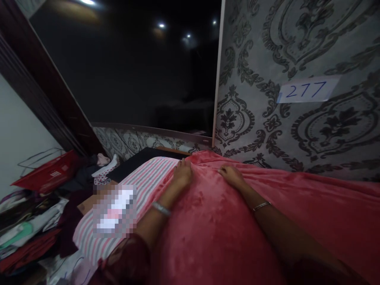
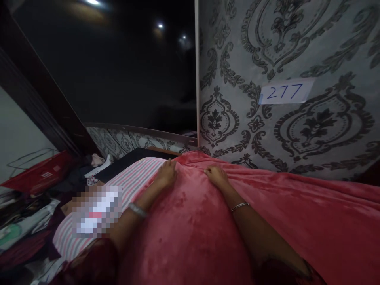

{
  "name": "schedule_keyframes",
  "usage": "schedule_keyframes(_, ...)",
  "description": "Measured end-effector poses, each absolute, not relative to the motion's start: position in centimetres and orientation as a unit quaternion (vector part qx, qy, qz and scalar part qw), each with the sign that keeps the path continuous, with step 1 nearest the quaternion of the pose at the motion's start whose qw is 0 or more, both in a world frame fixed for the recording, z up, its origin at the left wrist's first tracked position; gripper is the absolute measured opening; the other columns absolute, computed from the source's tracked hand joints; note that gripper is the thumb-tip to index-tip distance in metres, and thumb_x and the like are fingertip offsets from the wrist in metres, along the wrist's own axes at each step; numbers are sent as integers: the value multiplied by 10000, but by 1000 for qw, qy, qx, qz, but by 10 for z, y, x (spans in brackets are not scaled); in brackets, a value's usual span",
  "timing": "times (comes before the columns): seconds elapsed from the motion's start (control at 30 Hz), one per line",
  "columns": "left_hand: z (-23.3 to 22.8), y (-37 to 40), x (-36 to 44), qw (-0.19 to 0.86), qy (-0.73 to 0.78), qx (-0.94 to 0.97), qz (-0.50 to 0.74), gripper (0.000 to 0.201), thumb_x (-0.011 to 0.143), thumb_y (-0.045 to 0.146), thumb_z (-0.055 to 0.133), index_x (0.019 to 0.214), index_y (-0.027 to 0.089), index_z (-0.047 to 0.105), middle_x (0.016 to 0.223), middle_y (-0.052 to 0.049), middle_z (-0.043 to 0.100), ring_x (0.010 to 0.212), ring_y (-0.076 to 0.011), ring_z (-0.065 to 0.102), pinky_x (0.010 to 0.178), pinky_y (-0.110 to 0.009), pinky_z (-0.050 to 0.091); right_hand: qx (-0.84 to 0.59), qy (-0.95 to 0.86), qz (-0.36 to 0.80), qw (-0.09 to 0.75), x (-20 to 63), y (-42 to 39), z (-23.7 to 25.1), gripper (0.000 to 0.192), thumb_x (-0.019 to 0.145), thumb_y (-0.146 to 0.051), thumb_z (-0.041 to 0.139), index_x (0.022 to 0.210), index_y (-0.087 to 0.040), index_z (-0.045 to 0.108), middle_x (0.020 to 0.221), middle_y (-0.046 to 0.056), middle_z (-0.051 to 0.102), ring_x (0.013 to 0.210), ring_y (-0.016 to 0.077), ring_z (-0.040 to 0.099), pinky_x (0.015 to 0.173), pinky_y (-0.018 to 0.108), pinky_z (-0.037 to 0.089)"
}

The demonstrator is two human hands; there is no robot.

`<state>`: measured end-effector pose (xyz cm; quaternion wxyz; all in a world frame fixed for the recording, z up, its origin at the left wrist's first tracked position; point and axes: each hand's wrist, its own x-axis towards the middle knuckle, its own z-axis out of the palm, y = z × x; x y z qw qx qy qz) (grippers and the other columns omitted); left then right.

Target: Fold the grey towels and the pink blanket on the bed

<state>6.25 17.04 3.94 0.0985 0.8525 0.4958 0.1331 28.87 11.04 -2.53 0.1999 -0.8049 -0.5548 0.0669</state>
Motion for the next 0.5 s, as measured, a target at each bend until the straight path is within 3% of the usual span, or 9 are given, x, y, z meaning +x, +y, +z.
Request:
schedule_keyframes(0.13,14,210,80,99,561,803,177,360,941,238,421,1218,94,599,1268,-237,605,1218,-332,552,991,-434,421,-799,-557,53,221,297,114,-31,294,972,-288,440,895,-175,701,1000,79,716,918,179,623,730,249,386)
schedule_keyframes(0.33,-4,235,63,140,592,758,235,269,973,231,375,1096,155,602,1058,-105,711,969,-193,656,827,-271,468,-798,-549,31,247,300,117,-31,366,1024,-262,325,1034,-164,677,1092,108,696,1016,184,608,823,246,386)
schedule_keyframes(0.5,-2,241,65,162,601,742,251,242,966,254,425,1083,162,615,1060,-112,722,984,-206,669,809,-273,467,-802,-552,54,221,296,114,-28,308,1003,-288,414,931,-168,689,1031,100,713,948,182,628,737,243,384)
